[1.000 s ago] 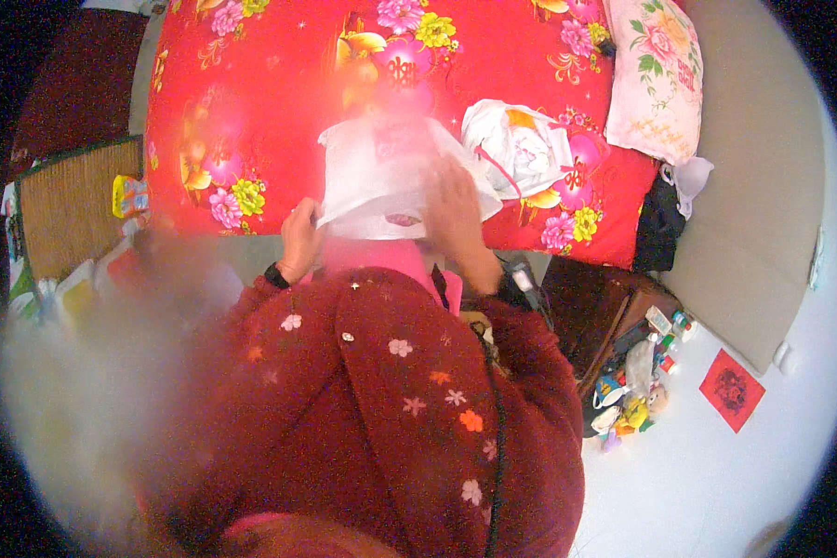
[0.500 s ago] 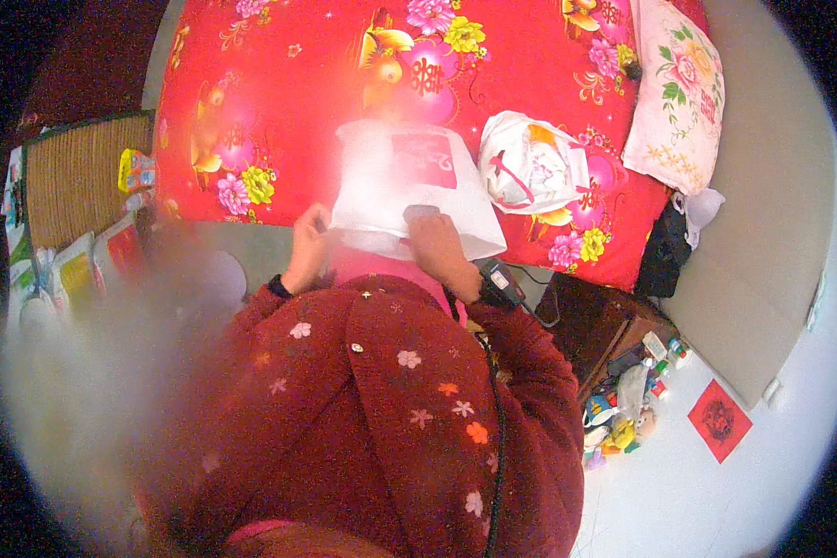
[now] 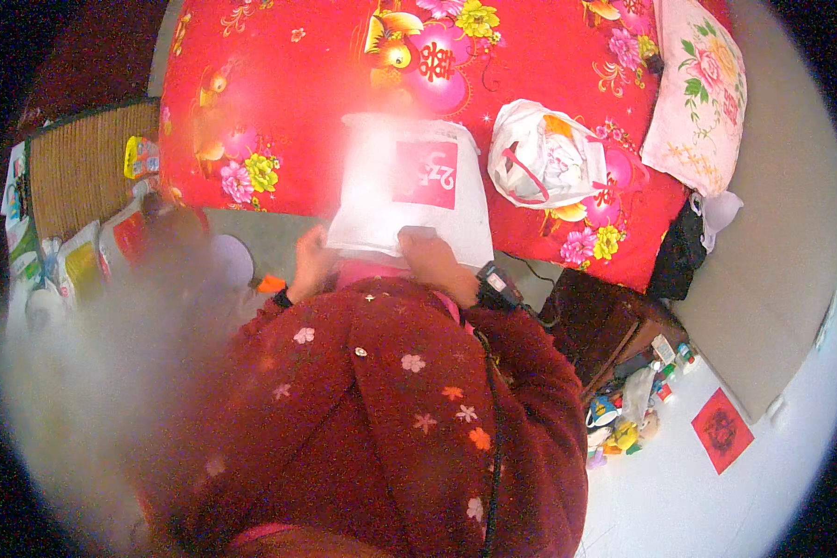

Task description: The person enters a bedroom and organizes items on a bed with a red floral cover. They handle white plastic bags, a black garment, and a patterned pillow, moving them between the bed and a nearby wooden chair. The person smooths the bedspread and adjusts the pillow before the clip ends.

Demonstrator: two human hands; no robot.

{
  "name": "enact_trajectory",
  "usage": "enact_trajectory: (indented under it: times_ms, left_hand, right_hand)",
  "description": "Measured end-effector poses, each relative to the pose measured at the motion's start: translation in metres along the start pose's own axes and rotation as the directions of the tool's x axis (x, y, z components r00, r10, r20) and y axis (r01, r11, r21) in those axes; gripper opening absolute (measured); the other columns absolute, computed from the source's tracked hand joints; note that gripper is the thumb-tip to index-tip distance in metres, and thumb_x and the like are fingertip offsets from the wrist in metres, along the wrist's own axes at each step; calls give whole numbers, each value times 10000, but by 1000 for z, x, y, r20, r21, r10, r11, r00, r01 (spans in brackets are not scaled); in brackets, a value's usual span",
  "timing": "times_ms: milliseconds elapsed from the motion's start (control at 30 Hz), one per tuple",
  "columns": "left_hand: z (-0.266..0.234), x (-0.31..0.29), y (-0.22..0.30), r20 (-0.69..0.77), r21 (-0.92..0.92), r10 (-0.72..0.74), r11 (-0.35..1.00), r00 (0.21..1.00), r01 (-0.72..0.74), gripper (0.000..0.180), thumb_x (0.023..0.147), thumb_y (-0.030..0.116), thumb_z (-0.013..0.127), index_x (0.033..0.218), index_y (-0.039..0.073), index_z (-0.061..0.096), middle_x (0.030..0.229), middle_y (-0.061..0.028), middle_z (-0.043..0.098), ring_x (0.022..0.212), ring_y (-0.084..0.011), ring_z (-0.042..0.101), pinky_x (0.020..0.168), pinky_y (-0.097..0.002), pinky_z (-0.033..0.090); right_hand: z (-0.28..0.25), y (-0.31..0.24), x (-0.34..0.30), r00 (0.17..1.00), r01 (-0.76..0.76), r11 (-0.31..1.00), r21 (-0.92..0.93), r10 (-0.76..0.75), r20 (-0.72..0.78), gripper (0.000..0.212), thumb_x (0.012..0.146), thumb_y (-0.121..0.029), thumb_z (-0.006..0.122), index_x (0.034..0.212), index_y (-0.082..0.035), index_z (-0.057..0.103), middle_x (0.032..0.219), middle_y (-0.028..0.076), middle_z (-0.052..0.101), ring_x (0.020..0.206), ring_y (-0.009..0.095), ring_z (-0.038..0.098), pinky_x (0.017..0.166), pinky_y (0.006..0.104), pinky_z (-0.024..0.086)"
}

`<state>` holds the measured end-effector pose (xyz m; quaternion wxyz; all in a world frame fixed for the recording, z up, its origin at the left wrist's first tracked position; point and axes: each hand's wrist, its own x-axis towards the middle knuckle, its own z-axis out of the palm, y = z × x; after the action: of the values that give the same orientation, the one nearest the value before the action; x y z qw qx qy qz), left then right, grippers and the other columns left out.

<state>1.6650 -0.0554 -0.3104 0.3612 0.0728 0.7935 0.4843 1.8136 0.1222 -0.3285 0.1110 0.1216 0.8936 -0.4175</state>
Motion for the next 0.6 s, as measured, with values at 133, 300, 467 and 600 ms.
enact_trajectory:
  times_ms: [133, 300, 467, 600]
  left_hand:
    - [5, -2, 24, -10, -117, -51, 992, 999, 49, 344, 757, -58, 593, 597, 105, 335, 596, 51, 365, 564, -41, 387, 483, -228, 377]
    - [0, 9, 69, 59, -441, -252, 862, 966, 252, 288, 786, -50, 582, 653, 96, 372, 610, 15, 442, 547, -78, 480, 534, -260, 488]
    - [3, 24, 99, 68, -581, -80, 807, 994, 104, 139, 839, 65, 604, 909, 52, 485, 763, -28, 550, 647, -117, 556, 641, -275, 505]
    - [23, 7, 84, 59, -265, -105, 957, 993, 117, 265, 819, 99, 637, 1020, 16, 486, 882, -43, 567, 743, -123, 559, 705, -281, 466]
  right_hand:
    - [10, 6, 8, 994, -79, 996, -36, 81, 67, 258, 788, -258, 573, 868, -20, 515, 856, 209, 584, 847, 385, 572, 744, 452, 458]
    - [-33, -6, 13, 982, -42, 998, 53, 51, -184, 345, 818, -290, 578, 976, 15, 547, 859, 200, 603, 772, 335, 601, 660, 401, 468]
    - [-110, -6, 49, 900, -48, 874, 484, 248, -359, 238, 810, -109, 507, 988, 33, 574, 619, 59, 565, 587, 138, 546, 560, 274, 427]
    - [-130, -5, 66, 854, 55, 729, 682, 319, -410, 201, 784, -122, 507, 905, 16, 591, 633, 46, 568, 596, 122, 537, 558, 273, 417]
